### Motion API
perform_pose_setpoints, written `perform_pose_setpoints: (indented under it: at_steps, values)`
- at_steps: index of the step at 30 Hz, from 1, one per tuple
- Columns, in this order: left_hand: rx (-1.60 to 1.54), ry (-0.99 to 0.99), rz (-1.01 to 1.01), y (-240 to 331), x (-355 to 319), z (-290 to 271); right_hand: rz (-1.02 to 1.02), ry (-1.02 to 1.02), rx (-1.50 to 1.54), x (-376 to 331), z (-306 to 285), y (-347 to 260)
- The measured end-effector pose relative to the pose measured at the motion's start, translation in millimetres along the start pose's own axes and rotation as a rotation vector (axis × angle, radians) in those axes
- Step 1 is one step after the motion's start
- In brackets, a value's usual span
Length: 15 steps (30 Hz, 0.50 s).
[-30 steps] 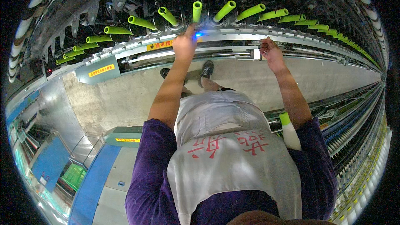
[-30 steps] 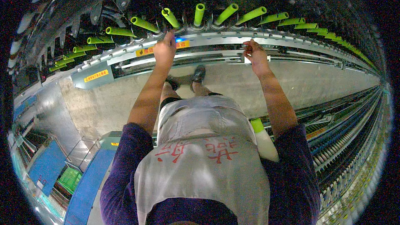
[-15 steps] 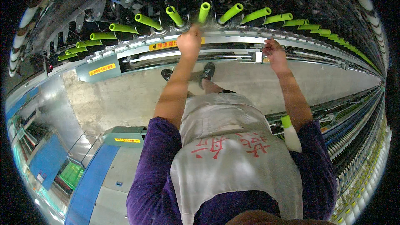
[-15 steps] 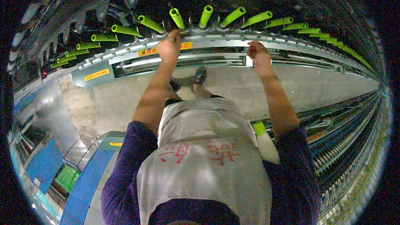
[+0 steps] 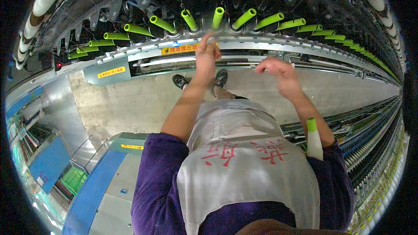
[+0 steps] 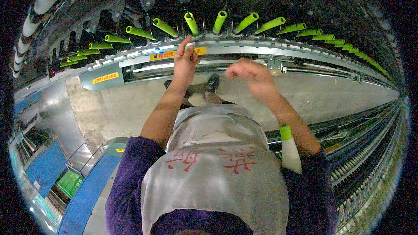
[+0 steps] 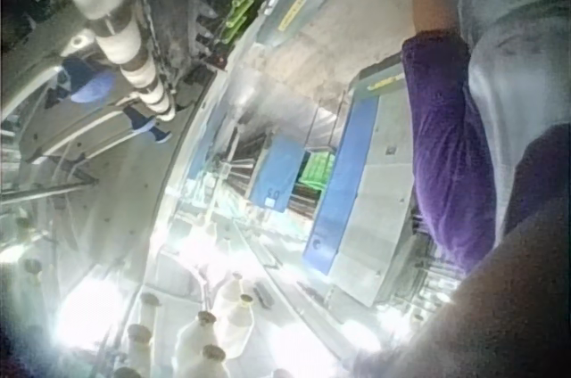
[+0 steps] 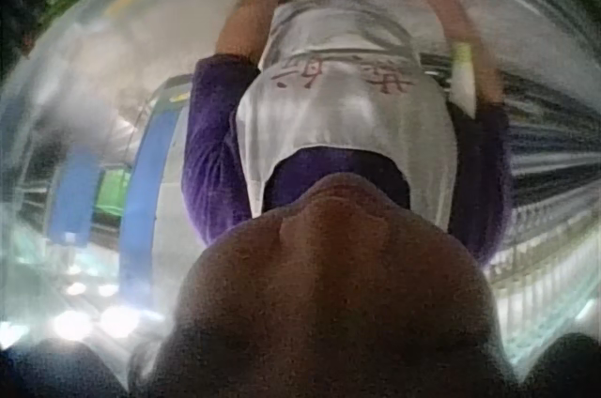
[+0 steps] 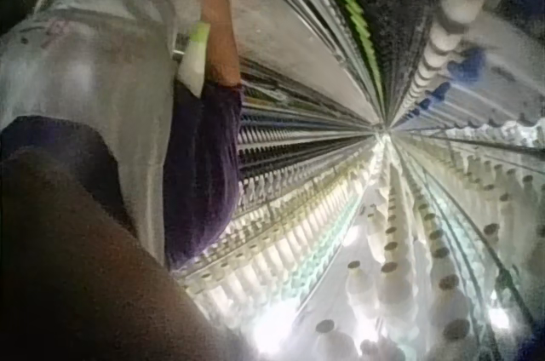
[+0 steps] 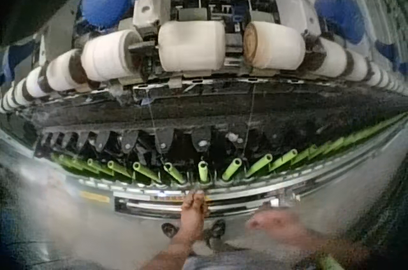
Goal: The person threads white yarn through green guides on a circular spinning machine, repeatedly picking up yarn ends and inserting them into the guides. The person also handles white yarn bobbins and adjusts the machine components to maintain the threading process.
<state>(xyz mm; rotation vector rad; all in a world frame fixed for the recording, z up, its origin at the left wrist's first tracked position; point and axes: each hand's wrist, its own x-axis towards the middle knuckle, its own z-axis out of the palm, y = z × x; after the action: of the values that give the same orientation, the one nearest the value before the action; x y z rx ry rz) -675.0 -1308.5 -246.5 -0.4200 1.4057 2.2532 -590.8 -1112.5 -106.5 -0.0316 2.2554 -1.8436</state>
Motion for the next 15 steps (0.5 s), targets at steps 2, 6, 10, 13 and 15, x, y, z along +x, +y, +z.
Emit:
perform_pose_setpoints:
  at_steps: [2,6,10,13,15]
  values:
    - [0.128,0.019,0.083,-3,7,8,-0.055,-0.054,-0.201,-1,13,-8]
    - [0.873,0.198,0.404,7,28,19,-0.168,-0.095,-0.301,-5,25,-13]
    - [1.009,0.118,0.478,23,34,23,-0.168,-0.124,-0.389,-18,17,-17]
    - [1.094,0.158,0.388,22,27,20,-0.17,-0.093,-0.427,-25,19,-20]
    - [1.092,0.165,0.371,17,21,15,-0.111,0.016,-0.372,-22,25,-24]
